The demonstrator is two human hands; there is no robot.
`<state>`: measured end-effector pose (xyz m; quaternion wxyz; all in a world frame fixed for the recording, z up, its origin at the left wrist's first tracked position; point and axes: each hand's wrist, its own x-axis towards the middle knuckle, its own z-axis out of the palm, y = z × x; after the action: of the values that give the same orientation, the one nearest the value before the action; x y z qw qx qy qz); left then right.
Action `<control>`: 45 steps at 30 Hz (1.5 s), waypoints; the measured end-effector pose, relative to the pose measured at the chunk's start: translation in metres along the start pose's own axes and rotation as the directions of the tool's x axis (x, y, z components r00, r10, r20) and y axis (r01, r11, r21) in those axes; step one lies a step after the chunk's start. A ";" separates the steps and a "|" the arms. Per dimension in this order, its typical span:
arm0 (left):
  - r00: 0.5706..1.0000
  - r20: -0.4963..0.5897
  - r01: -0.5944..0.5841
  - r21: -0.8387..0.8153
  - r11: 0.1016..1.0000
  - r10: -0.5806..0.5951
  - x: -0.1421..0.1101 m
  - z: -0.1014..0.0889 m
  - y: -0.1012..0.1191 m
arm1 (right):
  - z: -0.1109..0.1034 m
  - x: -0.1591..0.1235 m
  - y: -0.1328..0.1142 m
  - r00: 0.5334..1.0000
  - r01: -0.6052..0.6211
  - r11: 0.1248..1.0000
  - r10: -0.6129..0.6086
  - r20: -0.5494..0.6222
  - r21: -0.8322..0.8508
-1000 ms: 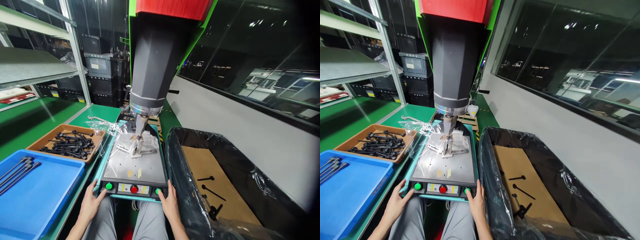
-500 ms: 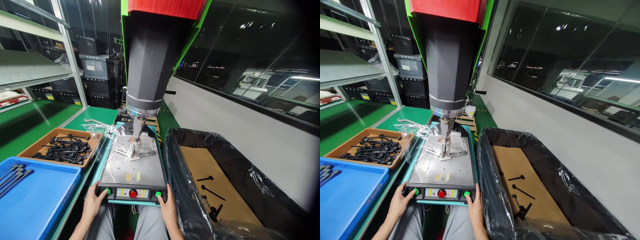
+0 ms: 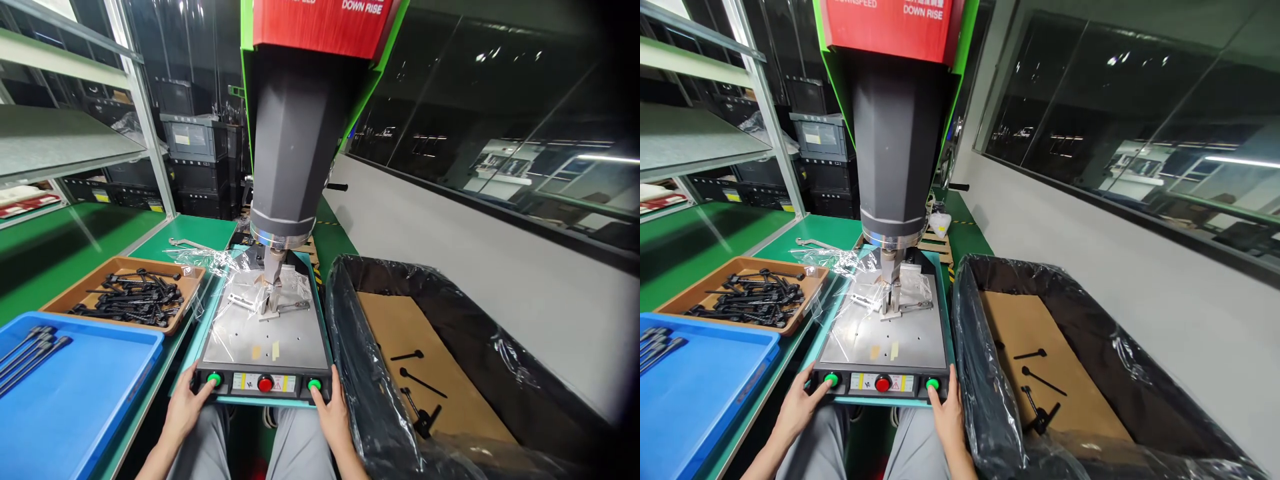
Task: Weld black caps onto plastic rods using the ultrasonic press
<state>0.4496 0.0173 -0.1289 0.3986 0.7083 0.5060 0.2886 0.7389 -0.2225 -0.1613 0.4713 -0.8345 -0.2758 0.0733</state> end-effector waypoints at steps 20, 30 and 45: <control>0.918 0.294 -0.130 -0.412 0.902 0.266 -0.036 0.026 0.147 | -0.014 0.032 -0.033 0.972 0.006 0.992 0.025 -0.233 0.129; 0.864 0.501 0.439 -0.717 0.542 -0.037 0.017 0.067 0.209 | 0.017 0.068 -0.135 0.982 0.138 0.906 -0.177 0.060 0.401; 0.942 0.303 0.327 -0.924 0.196 -0.143 0.059 0.056 0.246 | 0.060 0.155 -0.218 0.914 0.405 0.887 -0.398 -0.077 0.223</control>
<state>0.6333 0.0158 0.0532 0.8247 0.2442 0.2902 0.4196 0.7603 -0.0079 0.0075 0.5753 -0.6989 -0.4250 -0.0059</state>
